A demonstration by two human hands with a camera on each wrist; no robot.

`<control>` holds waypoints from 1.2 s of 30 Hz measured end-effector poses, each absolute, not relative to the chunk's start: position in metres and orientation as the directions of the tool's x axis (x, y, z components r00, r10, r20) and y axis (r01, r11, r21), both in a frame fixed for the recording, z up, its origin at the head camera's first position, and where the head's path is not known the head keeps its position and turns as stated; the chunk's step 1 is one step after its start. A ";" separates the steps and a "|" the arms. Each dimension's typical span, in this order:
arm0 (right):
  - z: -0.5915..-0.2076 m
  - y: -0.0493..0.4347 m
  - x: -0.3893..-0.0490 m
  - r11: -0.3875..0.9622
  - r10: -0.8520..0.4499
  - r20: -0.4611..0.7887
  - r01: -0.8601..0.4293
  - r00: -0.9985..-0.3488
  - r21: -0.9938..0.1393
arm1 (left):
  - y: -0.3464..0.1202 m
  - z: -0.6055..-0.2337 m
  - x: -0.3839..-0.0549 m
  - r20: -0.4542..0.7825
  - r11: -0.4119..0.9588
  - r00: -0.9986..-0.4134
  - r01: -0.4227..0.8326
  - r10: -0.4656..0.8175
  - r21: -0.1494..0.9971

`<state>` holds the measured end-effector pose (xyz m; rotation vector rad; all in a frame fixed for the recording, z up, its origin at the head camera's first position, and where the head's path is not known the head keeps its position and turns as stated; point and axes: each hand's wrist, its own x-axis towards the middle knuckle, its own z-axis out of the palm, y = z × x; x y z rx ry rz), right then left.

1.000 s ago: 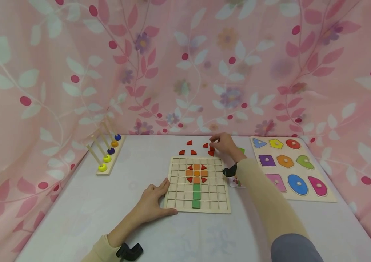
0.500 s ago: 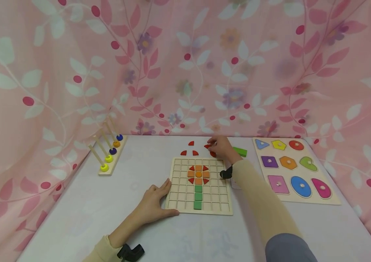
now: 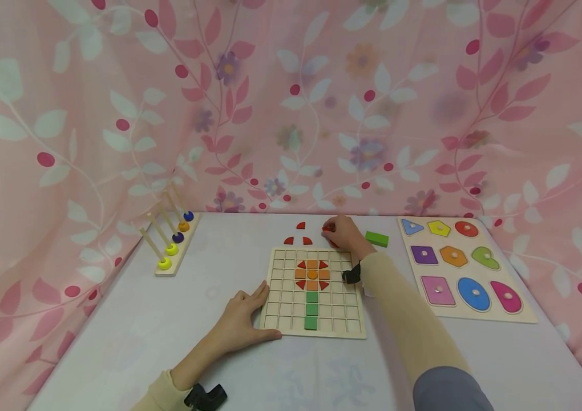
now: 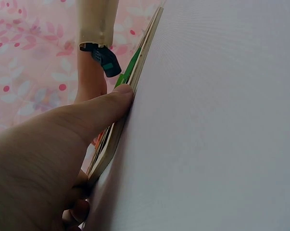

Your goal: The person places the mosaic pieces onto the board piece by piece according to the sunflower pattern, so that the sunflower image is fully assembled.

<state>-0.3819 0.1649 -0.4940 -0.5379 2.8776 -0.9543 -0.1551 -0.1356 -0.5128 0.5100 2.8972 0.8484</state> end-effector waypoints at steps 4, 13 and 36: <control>-0.495 0.164 -0.381 0.753 -0.334 0.067 -0.309 -0.940 -0.581 | -0.136 -0.513 -0.155 0.014 0.793 -0.941 0.292 0.337 0.535; -0.494 0.167 -0.372 0.732 -0.313 0.111 -0.314 -0.943 -0.605 | -0.135 -0.514 -0.152 0.007 0.793 -0.940 0.292 0.341 0.535; -0.445 0.189 -0.340 0.701 -0.411 0.225 -0.464 -0.883 -0.542 | -0.137 -0.514 -0.156 0.019 0.786 -0.938 0.302 0.347 0.540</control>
